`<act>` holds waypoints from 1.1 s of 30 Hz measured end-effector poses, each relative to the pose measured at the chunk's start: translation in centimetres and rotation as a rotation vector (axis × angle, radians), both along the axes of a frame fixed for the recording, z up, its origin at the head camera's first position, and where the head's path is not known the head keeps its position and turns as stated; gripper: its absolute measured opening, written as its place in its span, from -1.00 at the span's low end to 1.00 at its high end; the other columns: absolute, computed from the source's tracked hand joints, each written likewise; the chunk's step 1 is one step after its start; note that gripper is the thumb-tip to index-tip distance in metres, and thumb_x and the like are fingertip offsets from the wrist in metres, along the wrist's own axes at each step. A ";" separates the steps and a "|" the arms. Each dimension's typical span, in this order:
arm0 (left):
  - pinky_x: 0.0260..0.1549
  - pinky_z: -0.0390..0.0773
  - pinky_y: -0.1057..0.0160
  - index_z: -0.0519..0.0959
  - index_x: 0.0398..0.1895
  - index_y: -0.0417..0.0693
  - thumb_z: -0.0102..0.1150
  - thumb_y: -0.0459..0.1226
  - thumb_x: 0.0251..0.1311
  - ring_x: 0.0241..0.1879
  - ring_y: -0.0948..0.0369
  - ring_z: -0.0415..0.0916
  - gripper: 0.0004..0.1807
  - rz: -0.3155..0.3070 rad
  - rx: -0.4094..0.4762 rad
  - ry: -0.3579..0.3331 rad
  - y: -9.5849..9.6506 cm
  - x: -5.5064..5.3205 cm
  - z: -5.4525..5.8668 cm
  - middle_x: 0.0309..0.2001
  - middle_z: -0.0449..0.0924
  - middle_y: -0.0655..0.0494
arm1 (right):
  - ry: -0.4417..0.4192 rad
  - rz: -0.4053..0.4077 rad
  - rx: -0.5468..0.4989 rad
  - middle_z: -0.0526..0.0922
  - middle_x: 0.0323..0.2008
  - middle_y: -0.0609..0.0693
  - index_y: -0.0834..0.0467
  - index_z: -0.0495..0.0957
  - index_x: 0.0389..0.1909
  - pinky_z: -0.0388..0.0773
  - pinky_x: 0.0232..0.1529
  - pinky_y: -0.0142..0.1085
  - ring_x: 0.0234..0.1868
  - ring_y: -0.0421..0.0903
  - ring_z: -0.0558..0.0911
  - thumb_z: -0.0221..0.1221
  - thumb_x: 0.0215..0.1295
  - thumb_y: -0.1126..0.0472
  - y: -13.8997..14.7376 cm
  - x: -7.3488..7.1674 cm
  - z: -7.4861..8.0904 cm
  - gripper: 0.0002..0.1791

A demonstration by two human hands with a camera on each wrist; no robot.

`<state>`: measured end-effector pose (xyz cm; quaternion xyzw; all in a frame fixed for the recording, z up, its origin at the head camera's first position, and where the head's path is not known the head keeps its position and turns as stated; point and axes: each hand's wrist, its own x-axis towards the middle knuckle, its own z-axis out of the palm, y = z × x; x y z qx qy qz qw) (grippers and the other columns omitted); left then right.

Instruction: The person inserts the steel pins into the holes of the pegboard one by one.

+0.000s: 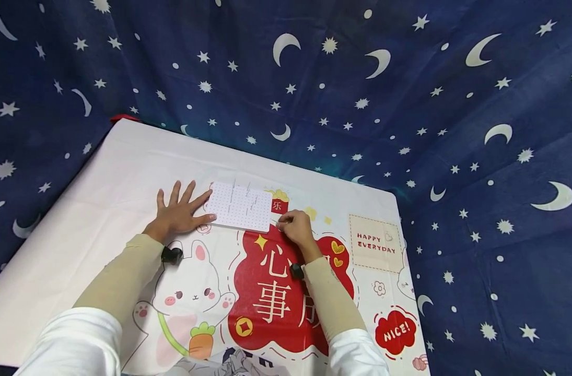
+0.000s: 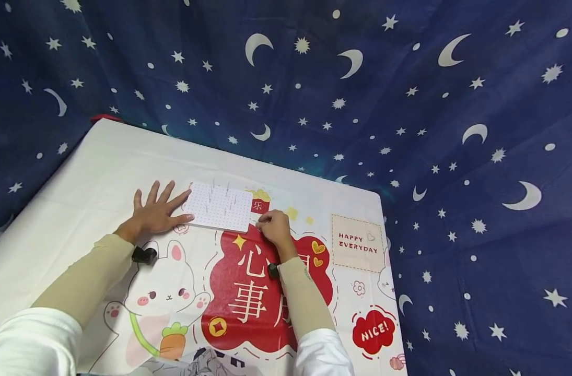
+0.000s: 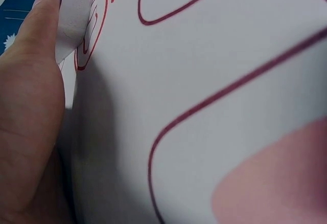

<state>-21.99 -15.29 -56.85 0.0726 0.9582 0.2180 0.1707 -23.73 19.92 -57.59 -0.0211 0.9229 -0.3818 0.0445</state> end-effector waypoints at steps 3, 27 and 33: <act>0.41 -0.73 -0.51 -0.07 0.71 0.27 -0.06 0.41 0.32 0.64 -0.35 -0.69 0.00 -0.001 0.001 0.002 0.1 0.0 -0.2 0.72 -0.48 -0.20 | 0.008 0.004 0.081 0.66 -0.33 0.11 0.25 0.75 -0.46 0.55 -0.23 -0.26 -0.31 -0.07 0.55 0.42 0.25 0.30 -0.5 -0.1 0.0 -0.88; 0.41 -0.72 -0.52 -0.08 0.71 0.27 -0.08 0.42 0.33 0.64 -0.35 -0.69 0.00 -0.004 -0.009 0.005 -0.2 -0.3 -0.2 0.71 -0.48 -0.20 | -0.043 -0.021 -0.409 0.67 -0.41 0.10 0.38 0.73 -0.21 0.51 -0.34 -0.48 -0.39 -0.16 0.55 0.26 0.41 0.39 -1.2 1.3 1.0 -0.88; 0.42 -0.71 -0.52 -0.08 0.71 0.28 -0.09 0.43 0.32 0.64 -0.35 -0.68 0.00 -0.003 -0.019 0.005 -0.1 -0.2 -0.6 0.72 -0.47 -0.19 | 0.013 -0.023 -0.369 0.73 -0.27 0.14 0.25 0.79 -0.21 0.52 -0.28 -0.41 -0.28 -0.14 0.53 0.35 0.37 0.28 -2.6 1.9 1.4 -0.89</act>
